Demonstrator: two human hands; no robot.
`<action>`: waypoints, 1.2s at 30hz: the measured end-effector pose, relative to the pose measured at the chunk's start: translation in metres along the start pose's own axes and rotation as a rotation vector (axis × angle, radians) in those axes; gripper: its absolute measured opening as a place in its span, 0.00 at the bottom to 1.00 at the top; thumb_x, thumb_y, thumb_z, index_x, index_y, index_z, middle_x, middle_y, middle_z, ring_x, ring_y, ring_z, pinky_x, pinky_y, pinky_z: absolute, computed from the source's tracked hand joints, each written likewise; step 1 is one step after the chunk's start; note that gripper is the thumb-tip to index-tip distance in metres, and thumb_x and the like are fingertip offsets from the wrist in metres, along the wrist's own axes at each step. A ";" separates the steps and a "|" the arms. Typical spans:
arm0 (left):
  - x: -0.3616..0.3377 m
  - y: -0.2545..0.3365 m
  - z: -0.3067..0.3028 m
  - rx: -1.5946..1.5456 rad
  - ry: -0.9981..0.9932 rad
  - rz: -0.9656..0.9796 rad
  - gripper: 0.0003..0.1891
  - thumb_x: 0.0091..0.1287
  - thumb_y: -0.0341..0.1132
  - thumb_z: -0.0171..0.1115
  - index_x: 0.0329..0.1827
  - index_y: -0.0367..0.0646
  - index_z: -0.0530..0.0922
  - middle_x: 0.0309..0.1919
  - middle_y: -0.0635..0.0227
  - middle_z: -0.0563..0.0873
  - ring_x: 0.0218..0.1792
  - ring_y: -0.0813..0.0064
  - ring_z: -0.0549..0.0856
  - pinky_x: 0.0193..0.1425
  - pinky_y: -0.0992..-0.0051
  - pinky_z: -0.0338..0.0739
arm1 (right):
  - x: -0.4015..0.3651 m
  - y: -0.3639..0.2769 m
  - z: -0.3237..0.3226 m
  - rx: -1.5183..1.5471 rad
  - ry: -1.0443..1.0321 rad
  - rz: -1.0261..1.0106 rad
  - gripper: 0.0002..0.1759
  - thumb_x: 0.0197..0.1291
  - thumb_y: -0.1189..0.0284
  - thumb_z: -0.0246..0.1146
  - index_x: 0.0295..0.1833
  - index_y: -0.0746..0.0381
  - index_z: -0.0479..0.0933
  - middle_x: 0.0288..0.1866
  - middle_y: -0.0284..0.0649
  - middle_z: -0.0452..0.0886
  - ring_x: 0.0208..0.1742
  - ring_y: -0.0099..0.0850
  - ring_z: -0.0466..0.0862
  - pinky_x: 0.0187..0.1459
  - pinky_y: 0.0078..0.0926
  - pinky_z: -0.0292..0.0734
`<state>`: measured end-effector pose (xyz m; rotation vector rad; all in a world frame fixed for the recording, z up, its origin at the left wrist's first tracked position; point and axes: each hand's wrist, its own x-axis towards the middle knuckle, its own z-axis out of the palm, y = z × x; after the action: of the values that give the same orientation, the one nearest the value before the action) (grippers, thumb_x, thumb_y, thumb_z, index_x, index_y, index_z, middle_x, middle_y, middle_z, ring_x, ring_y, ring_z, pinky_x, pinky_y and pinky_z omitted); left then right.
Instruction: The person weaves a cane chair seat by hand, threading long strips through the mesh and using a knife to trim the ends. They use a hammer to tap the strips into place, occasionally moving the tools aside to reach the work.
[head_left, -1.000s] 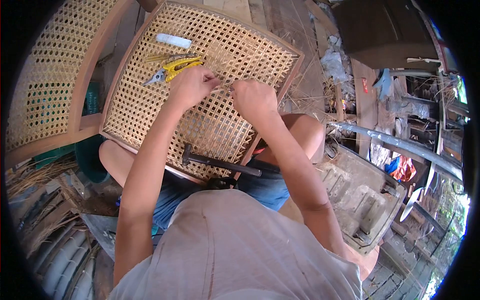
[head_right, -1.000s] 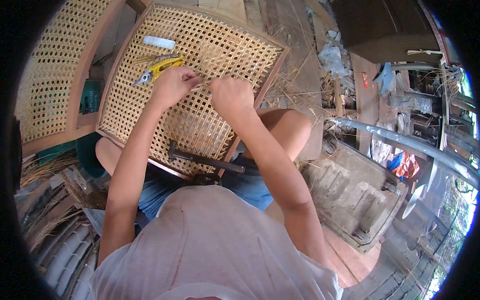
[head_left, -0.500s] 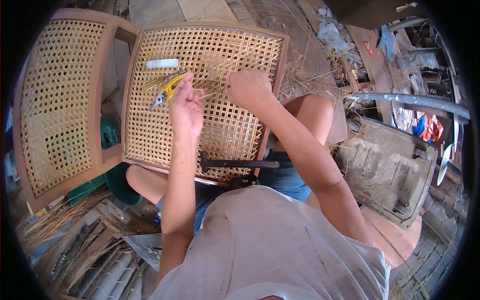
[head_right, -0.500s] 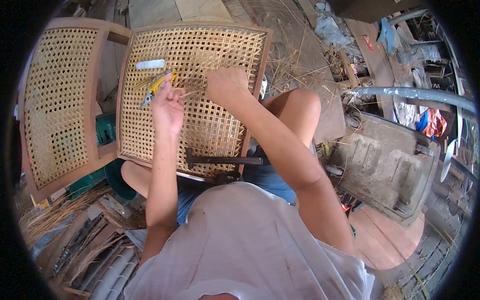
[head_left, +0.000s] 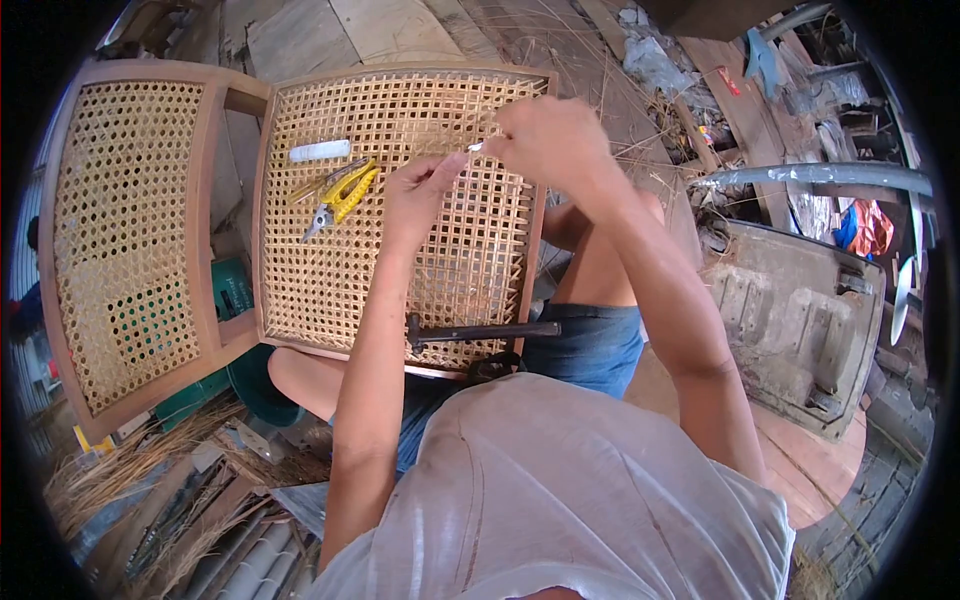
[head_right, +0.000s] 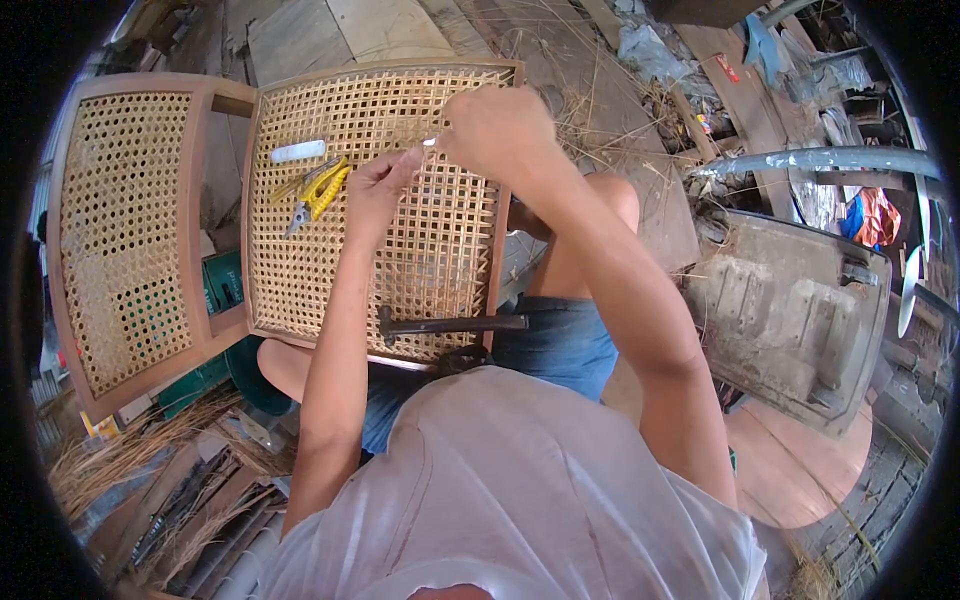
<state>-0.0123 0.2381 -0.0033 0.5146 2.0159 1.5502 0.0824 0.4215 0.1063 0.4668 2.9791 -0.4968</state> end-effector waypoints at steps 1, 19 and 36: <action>-0.003 -0.003 0.003 -0.110 0.057 -0.013 0.12 0.73 0.38 0.74 0.43 0.36 0.91 0.25 0.78 0.82 0.28 0.88 0.72 0.33 0.82 0.67 | 0.004 -0.004 0.010 0.002 0.002 0.002 0.17 0.63 0.61 0.64 0.42 0.63 0.89 0.39 0.49 0.91 0.45 0.45 0.92 0.53 0.47 0.84; -0.009 -0.028 -0.017 0.281 0.234 -0.039 0.08 0.66 0.32 0.72 0.36 0.34 0.87 0.24 0.67 0.87 0.27 0.83 0.81 0.34 0.76 0.76 | 0.010 -0.041 0.077 -0.137 -0.199 -0.102 0.10 0.61 0.73 0.64 0.43 0.64 0.88 0.45 0.49 0.91 0.48 0.46 0.92 0.49 0.43 0.88; -0.014 -0.026 -0.011 0.515 0.160 0.501 0.16 0.64 0.25 0.70 0.55 0.45 0.88 0.49 0.61 0.86 0.34 0.70 0.88 0.38 0.69 0.83 | 0.023 0.001 0.036 -0.213 -0.297 0.029 0.26 0.68 0.49 0.66 0.48 0.64 0.88 0.42 0.49 0.91 0.48 0.45 0.92 0.50 0.44 0.87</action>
<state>-0.0075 0.2148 -0.0236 1.2033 2.5598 1.3455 0.0625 0.4170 0.0692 0.3782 2.6951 -0.2184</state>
